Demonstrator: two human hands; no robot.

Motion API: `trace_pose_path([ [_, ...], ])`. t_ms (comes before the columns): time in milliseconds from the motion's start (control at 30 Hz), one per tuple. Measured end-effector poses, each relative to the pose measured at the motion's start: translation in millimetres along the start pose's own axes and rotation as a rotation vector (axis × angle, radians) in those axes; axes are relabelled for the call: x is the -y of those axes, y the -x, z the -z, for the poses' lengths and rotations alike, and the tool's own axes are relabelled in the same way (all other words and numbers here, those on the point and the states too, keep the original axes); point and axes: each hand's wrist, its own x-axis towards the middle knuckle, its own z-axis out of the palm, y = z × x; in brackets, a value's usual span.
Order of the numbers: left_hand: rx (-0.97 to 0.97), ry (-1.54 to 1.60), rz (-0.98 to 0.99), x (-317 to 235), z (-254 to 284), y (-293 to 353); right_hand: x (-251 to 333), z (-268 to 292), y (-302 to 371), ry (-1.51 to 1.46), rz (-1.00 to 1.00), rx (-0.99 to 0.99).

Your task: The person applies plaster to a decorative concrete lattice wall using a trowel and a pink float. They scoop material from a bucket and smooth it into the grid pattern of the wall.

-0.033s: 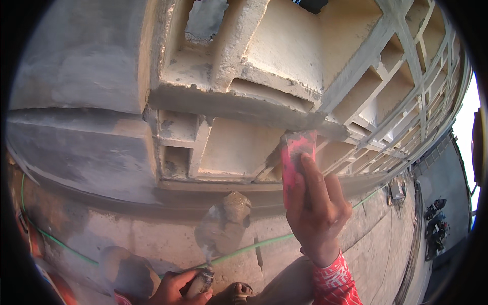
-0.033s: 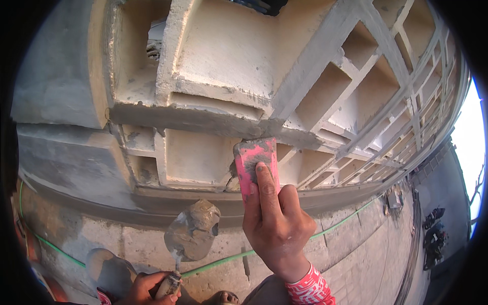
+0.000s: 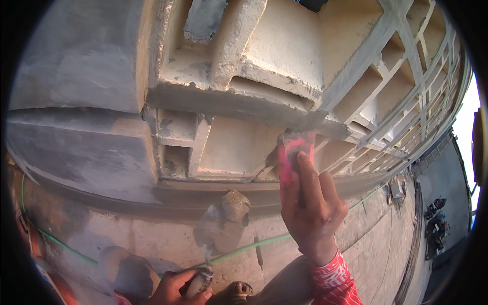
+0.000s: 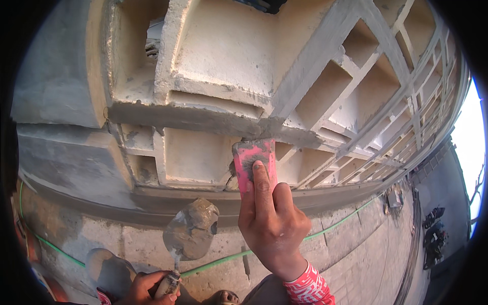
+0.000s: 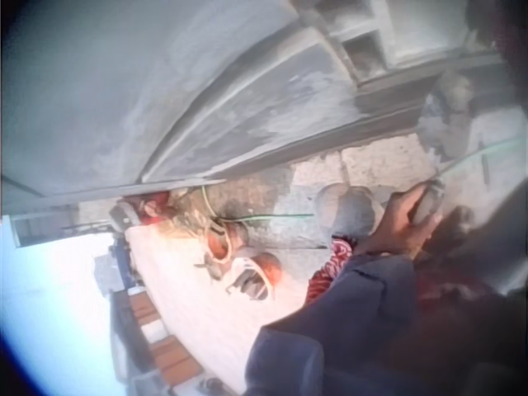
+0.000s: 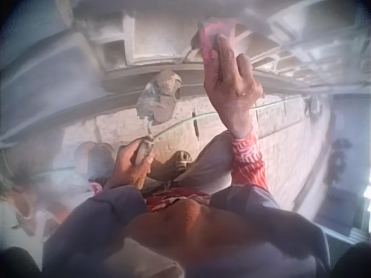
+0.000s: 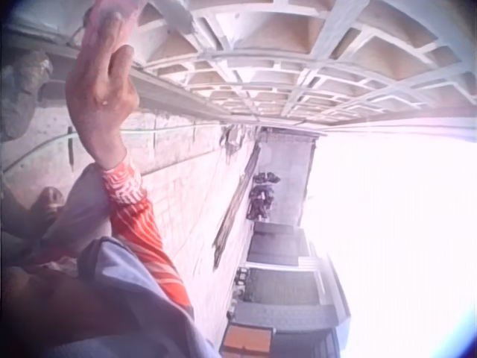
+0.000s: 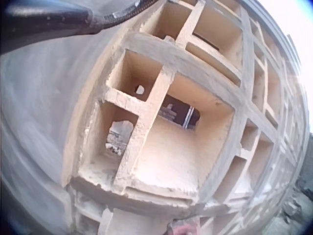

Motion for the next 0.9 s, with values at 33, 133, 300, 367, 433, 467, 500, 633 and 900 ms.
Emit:
trace_pose_path([
  [33,-0.014,-0.004,0.001,0,0,0,3,-2,1,0.014,0.001,0.023],
  [133,-0.026,-0.007,-0.012,1,0,-3,6,-3,10,0.021,0.033,0.148],
  [300,-0.025,0.007,-0.008,4,3,-2,6,26,20,-0.077,-0.001,0.345],
  [367,-0.028,0.022,-0.003,2,3,-1,-9,28,20,-0.330,-0.065,0.262],
  [433,-0.009,0.026,-0.016,0,2,-1,-23,21,23,-0.532,-0.123,0.124],
  [467,-0.019,0.032,-0.020,-1,0,-1,-31,10,24,-0.611,-0.144,0.035],
  [500,-0.032,0.040,-0.021,-2,-2,0,-36,3,22,-0.692,-0.166,-0.053],
  [633,-0.031,0.023,-0.005,-4,-4,0,-29,-5,13,-0.306,-0.032,-0.232],
  [900,-0.011,0.013,0.031,2,-4,0,-11,-37,9,-0.022,-0.003,-0.157],
])
